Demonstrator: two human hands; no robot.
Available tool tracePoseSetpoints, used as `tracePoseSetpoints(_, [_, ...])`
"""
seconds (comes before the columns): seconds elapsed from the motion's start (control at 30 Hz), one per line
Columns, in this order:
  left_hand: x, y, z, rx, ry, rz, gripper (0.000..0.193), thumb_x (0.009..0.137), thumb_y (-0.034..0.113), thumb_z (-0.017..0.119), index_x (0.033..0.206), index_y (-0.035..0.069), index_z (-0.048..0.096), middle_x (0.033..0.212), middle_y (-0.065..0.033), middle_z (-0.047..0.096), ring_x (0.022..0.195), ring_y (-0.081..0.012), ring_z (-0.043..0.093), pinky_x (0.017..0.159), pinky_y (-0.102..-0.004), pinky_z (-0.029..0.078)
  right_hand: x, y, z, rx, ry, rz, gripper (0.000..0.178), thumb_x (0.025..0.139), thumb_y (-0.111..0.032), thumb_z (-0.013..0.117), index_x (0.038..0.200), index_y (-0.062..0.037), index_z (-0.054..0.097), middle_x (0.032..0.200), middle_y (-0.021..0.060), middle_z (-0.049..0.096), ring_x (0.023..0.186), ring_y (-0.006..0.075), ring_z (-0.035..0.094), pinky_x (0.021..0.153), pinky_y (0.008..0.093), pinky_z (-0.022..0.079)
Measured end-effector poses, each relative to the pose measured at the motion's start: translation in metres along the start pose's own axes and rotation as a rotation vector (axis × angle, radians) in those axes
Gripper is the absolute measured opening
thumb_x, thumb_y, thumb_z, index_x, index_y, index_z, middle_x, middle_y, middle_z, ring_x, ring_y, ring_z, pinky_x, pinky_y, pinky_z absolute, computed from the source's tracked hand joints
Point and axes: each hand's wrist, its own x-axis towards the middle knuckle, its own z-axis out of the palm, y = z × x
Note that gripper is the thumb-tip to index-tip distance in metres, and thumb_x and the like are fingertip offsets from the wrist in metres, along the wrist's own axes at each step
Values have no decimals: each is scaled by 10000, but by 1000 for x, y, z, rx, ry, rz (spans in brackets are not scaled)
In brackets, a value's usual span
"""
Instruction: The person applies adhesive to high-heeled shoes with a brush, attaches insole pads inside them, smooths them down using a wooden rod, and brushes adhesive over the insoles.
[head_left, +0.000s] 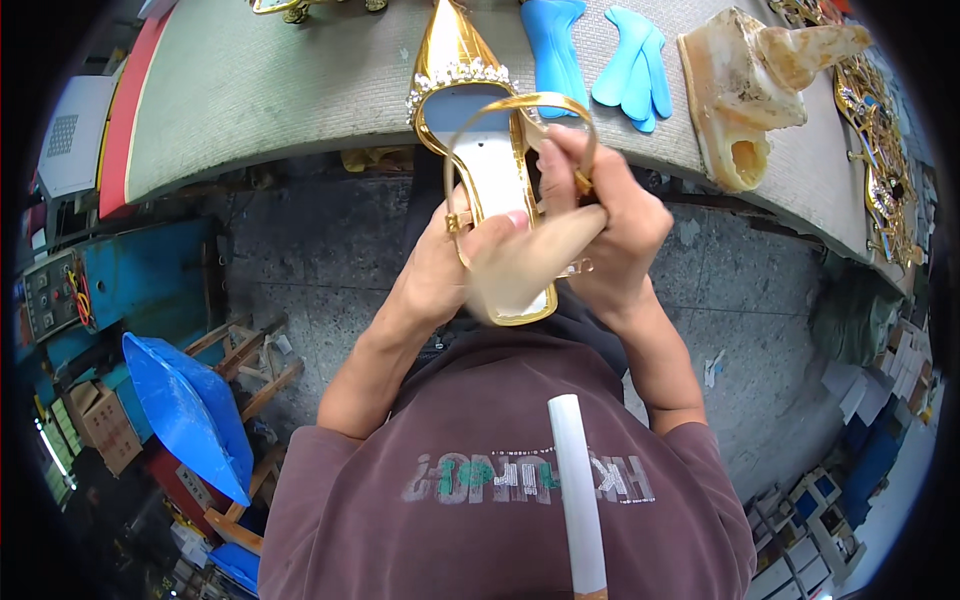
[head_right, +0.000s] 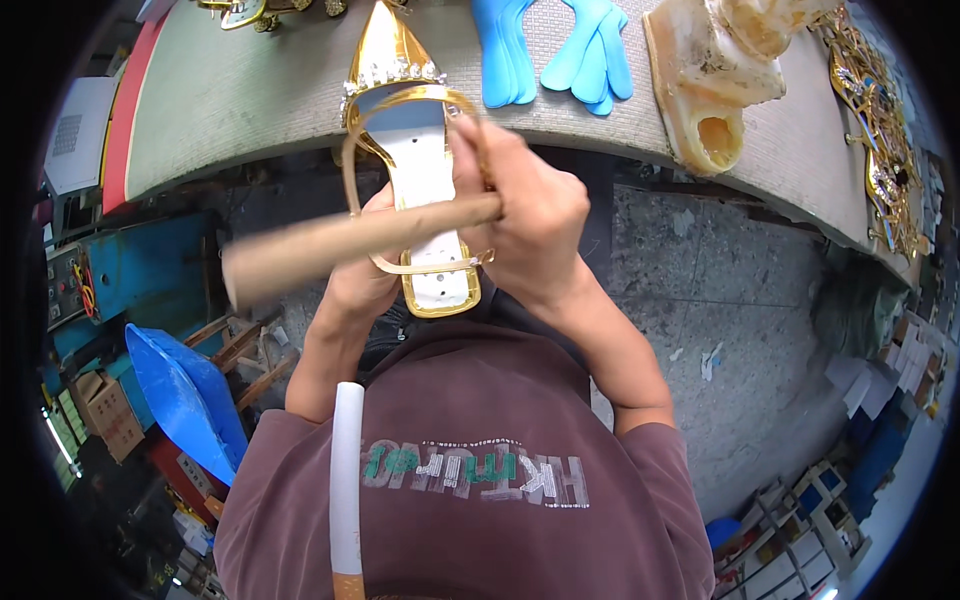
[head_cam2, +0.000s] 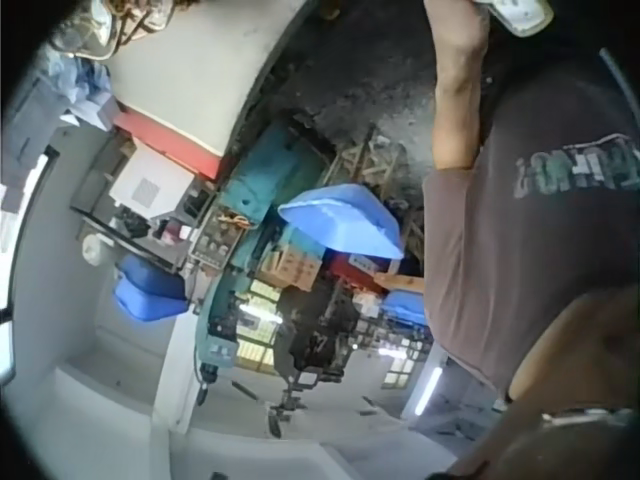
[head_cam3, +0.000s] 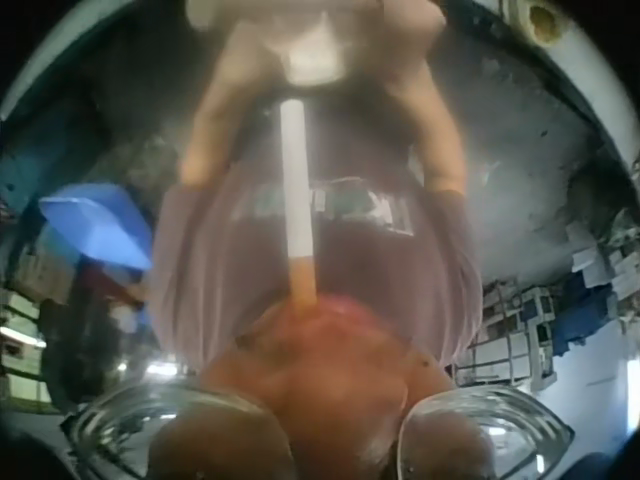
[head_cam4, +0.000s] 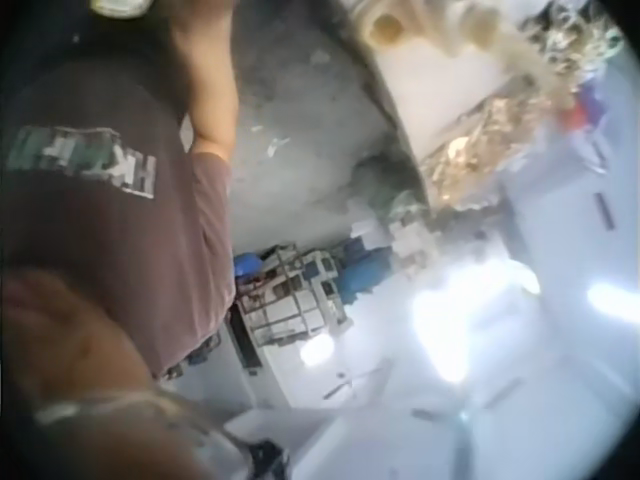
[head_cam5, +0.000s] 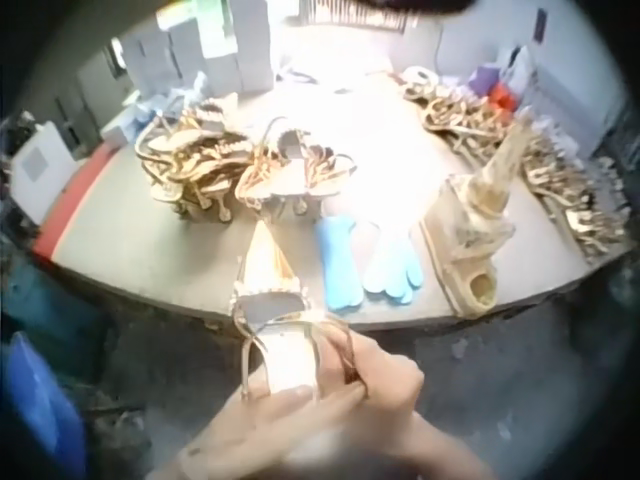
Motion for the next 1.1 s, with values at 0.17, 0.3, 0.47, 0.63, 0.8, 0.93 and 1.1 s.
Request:
tracePoseSetpoints(0.17, [11,12,11,-21,3,-124,409,979,132,549,1298,-9,334,980,-125,609,803,-199,678,722,-349,598,8,8,-14,146,22,498,141,930,-73,683,1017,37,699,776,30,694,697,50,616,623,195,475])
tracePoseSetpoints(0.3, [20,6,1,43,125,-107,483,936,154,588,1330,-34,382,1000,-170,634,812,-246,705,744,-373,604,15,19,-50,134,-86,528,151,919,-78,682,1041,9,705,716,30,681,604,36,561,550,191,434])
tracePoseSetpoints(0.47, [5,10,-20,280,221,10,1034,763,778,488,1436,8,333,1054,-143,635,841,-241,687,728,-344,580,11,51,-210,25,276,346,608,1071,-429,303,1122,82,627,949,185,689,612,157,648,506,218,476])
tracePoseSetpoints(0.63, [12,0,-22,-17,310,-13,1404,583,1031,161,1573,38,98,1295,-159,527,962,-238,626,782,-372,556,3,50,-268,279,81,620,492,1063,-344,409,1086,92,635,1020,202,667,703,183,669,562,237,509])
tracePoseSetpoints(0.8, [19,21,-26,59,258,-124,1259,730,959,129,1565,17,110,1304,-177,524,960,-259,630,794,-389,554,29,85,-236,-28,-35,619,346,1015,-246,544,991,72,677,1036,182,685,746,167,665,616,261,518])
tracePoseSetpoints(0.93, [22,34,-4,9,297,-217,1167,793,913,137,1525,8,234,1064,-199,633,751,-276,655,648,-391,570,42,106,-224,-45,-113,869,248,966,-169,618,991,61,705,879,156,704,681,151,662,612,256,532])
tracePoseSetpoints(1.1, [20,35,-16,-107,176,-205,1239,736,953,121,1484,-24,276,1054,-215,623,743,-299,645,643,-405,557,50,58,-286,145,70,494,271,996,-116,519,997,111,667,846,195,700,650,202,672,623,297,564])
